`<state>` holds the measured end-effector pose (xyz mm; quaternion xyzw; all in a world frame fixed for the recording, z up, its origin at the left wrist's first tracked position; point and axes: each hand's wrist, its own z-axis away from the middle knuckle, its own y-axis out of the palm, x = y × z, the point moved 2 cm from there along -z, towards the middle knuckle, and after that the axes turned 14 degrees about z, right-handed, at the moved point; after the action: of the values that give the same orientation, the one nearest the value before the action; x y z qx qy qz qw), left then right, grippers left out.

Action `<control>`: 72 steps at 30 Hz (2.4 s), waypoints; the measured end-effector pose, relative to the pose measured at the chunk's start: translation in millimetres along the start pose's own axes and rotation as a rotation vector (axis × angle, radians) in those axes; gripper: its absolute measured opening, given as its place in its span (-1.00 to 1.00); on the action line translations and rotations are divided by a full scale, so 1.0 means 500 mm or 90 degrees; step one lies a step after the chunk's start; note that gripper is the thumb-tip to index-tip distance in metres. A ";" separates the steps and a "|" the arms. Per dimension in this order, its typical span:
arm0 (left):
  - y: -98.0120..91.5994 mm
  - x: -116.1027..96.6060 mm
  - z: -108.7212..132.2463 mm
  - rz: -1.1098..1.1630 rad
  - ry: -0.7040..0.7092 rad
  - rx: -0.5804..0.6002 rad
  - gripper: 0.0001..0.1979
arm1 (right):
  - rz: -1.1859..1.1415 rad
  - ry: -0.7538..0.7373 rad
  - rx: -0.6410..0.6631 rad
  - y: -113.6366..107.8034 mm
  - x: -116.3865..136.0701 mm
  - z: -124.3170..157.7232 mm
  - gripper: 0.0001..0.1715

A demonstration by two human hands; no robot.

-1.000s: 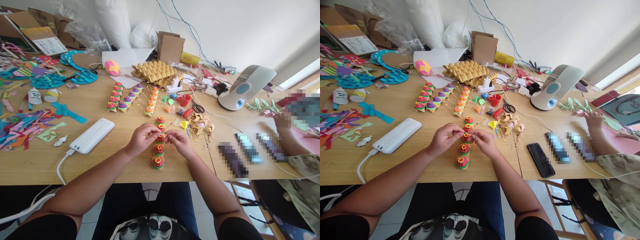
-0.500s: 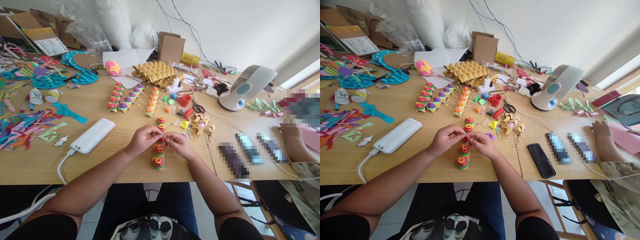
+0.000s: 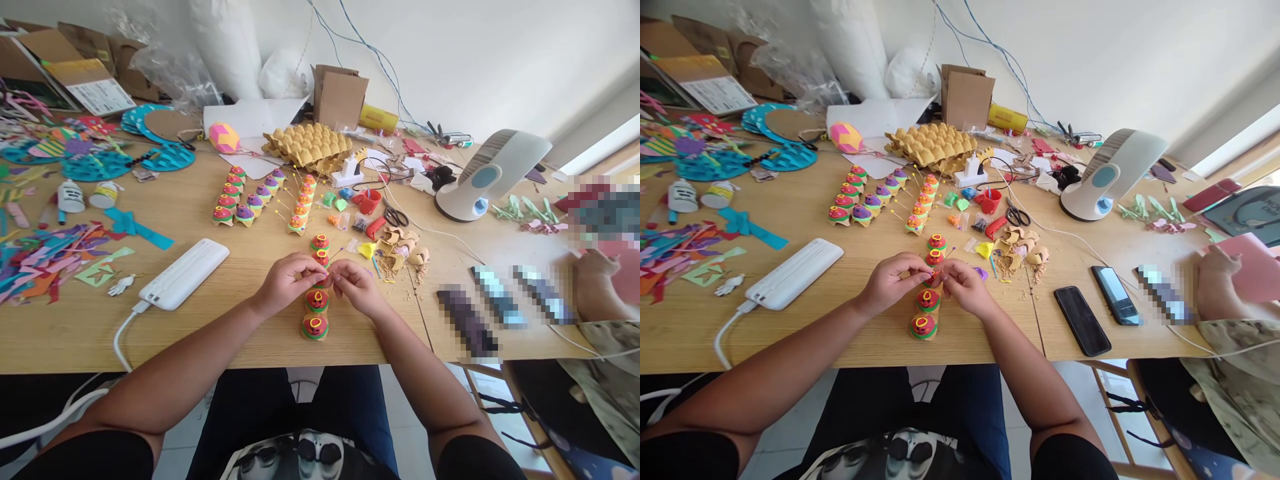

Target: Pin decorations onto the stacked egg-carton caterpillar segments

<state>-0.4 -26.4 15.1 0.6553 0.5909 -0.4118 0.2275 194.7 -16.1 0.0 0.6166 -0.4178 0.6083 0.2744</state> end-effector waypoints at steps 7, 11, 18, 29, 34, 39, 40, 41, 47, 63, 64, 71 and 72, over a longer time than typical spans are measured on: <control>0.006 -0.010 -0.002 -0.018 0.045 0.019 -0.92 | 0.072 0.004 0.000 0.002 -0.005 0.000 -0.49; 0.010 -0.013 -0.002 -0.033 0.058 0.037 -0.94 | 0.084 0.015 -0.019 0.001 -0.009 0.000 -0.49; 0.009 -0.013 -0.003 -0.035 0.058 0.068 -0.87 | 0.069 0.002 -0.007 0.001 0.000 0.000 -0.54; 0.004 -0.011 -0.002 -0.118 0.144 0.076 -0.92 | 0.082 0.012 -0.020 -0.003 0.004 -0.001 -0.55; 0.007 -0.015 0.000 -0.130 0.183 0.072 -0.91 | 0.048 0.041 -0.029 -0.001 -0.001 0.000 -0.55; 0.009 -0.021 0.001 -0.144 0.210 0.061 -0.88 | -0.011 0.075 -0.032 0.000 -0.006 0.000 -0.59; 0.009 -0.021 0.001 -0.145 0.212 0.058 -0.87 | -0.022 0.079 -0.032 0.001 -0.006 0.000 -0.60; 0.009 -0.022 0.001 -0.142 0.211 0.055 -0.87 | -0.032 0.081 -0.033 0.001 -0.007 0.000 -0.61; 0.010 -0.022 -0.003 -0.059 0.182 0.055 -0.89 | -0.079 0.089 -0.023 0.002 -0.011 0.000 -0.63; 0.013 -0.021 0.006 -0.153 0.160 0.022 -0.91 | 0.030 0.048 -0.036 0.002 -0.004 0.000 -0.62; 0.013 -0.019 0.007 -0.155 0.151 0.019 -0.91 | 0.045 0.040 -0.038 0.002 -0.003 0.000 -0.61; 0.002 -0.010 0.002 -0.051 0.024 -0.029 -0.96 | 0.062 0.021 -0.089 -0.002 -0.004 0.000 -0.56; 0.000 -0.007 0.001 -0.029 0.002 -0.047 -0.96 | 0.045 0.029 -0.091 -0.004 -0.004 0.000 -0.56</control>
<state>-0.5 -29.0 17.5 0.6335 0.6209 -0.3937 0.2413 196.5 -14.7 -1.9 0.5665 -0.4754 0.5999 0.3053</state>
